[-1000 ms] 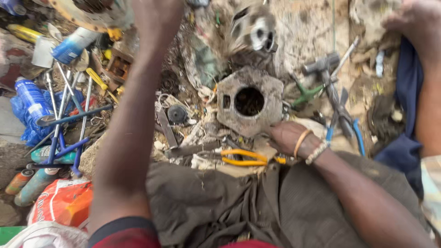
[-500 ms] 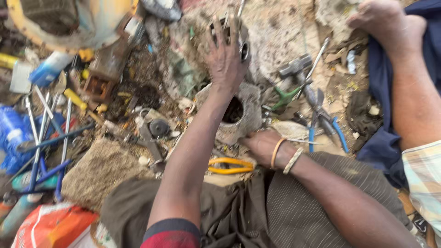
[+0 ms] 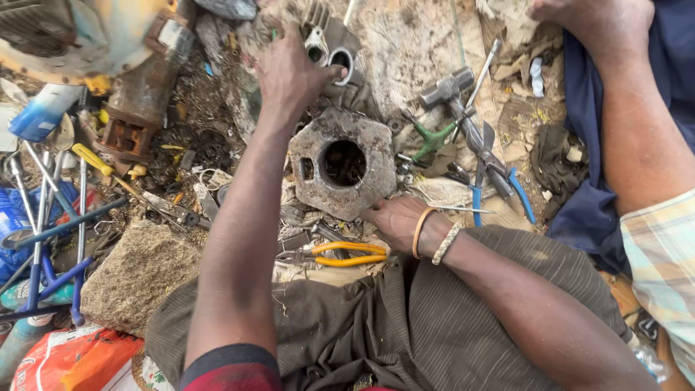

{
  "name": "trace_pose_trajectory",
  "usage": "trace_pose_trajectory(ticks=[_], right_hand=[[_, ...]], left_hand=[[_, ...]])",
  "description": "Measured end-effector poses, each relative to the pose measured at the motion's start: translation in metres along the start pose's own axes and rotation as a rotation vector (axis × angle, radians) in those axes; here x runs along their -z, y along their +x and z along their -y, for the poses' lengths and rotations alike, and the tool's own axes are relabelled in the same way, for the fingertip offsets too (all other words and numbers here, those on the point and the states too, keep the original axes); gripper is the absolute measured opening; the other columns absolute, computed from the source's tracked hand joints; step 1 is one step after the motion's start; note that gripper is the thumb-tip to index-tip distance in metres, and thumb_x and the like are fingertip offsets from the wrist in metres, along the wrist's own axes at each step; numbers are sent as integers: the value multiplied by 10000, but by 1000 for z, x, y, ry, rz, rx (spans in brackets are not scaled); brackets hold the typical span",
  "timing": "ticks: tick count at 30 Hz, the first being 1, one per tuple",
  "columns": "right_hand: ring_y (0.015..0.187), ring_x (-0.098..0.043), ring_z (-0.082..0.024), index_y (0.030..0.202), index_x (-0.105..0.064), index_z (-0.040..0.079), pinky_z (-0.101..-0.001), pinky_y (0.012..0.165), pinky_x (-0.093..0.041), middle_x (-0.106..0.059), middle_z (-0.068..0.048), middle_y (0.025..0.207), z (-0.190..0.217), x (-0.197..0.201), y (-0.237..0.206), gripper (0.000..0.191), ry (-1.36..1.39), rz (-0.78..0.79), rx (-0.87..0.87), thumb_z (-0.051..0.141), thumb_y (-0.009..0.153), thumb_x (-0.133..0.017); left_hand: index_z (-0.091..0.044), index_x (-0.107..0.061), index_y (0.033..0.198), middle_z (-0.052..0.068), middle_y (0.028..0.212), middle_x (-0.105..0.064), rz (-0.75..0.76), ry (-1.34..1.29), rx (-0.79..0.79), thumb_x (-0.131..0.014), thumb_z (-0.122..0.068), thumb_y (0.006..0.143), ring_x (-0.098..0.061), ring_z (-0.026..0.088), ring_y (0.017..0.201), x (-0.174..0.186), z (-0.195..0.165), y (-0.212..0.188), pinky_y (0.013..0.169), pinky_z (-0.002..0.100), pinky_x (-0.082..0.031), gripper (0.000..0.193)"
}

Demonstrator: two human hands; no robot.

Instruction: The person uses pliers and a screwdriver to manipulate a metal part, then handles a bicycle wheel and a small red component. They work on the ground surrounded by various tools and debris.

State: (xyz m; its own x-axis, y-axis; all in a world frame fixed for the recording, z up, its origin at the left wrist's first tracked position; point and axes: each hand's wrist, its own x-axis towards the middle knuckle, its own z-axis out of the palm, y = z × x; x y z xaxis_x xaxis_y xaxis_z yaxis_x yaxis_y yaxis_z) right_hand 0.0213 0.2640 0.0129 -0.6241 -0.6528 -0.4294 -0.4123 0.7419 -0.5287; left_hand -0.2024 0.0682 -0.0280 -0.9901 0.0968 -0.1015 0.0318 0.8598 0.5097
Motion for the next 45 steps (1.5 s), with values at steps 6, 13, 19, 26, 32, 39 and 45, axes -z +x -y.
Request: trace_pose_trajectory(ticks=[6, 13, 19, 26, 32, 39, 45], right_hand=[[889, -710, -382, 1279, -613, 137, -522, 726, -578, -691, -155, 1075, 0, 3, 2, 441, 0, 59, -68, 166, 846, -695], [898, -701, -410, 1261, -603, 91, -514, 759, -576, -662, -201, 1136, -5, 3, 8, 431, 29, 49, 2, 246, 876, -719], [887, -695, -413, 1222, -587, 67, -527, 775, -555, -670, -196, 1056, -7, 8, 9, 402, 45, 73, -22, 257, 891, -714], [901, -683, -405, 1225, -606, 98, -523, 775, -539, -672, -181, 971, -14, 4, 8, 384, 2, 54, 34, 283, 898, -685], [999, -685, -387, 1381, -566, 136, -488, 870, -556, -686, -176, 1143, -15, -1, 11, 543, -73, 153, -32, 343, 889, -663], [1069, -668, -373, 1360, -569, 159, -476, 932, -546, -693, -166, 1141, -23, -1, 16, 525, -108, 220, -101, 411, 905, -648], [1050, -676, -370, 1328, -604, 162, -482, 919, -541, -704, -173, 1114, -33, -4, 11, 453, -55, 221, -139, 423, 958, -621]], left_hand=[[33, -608, 1289, 225, 1190, -692, 166, -90, -8, -949, -389, 738, -690, 304, 1079, 31, 30, 6, 983, 468, -554, 773], [60, -489, 1453, 291, 1394, -586, 142, -260, -181, -950, -234, 745, -595, 377, 1287, 47, 63, -16, 1106, 532, -446, 895], [-27, -457, 1496, 215, 1412, -612, 202, -434, 150, -879, -297, 691, -711, 308, 1175, 95, 83, -61, 1012, 448, -595, 948], [28, -529, 1467, 246, 1245, -710, 287, -234, 188, -910, -399, 684, -729, 317, 1114, 190, 164, -151, 975, 418, -583, 970], [39, -620, 1367, 251, 1165, -719, 319, -123, 277, -927, -359, 689, -705, 325, 1027, 254, 274, -193, 902, 447, -555, 844], [-6, -676, 1336, 212, 1222, -724, -346, 234, 25, -817, -283, 1025, -691, 371, 1086, 250, 271, -204, 950, 481, -539, 440], [-40, -707, 965, 193, 1265, -707, -369, 121, -388, -816, -226, 973, -629, 380, 1226, 191, 117, -190, 1008, 511, -498, 216]])
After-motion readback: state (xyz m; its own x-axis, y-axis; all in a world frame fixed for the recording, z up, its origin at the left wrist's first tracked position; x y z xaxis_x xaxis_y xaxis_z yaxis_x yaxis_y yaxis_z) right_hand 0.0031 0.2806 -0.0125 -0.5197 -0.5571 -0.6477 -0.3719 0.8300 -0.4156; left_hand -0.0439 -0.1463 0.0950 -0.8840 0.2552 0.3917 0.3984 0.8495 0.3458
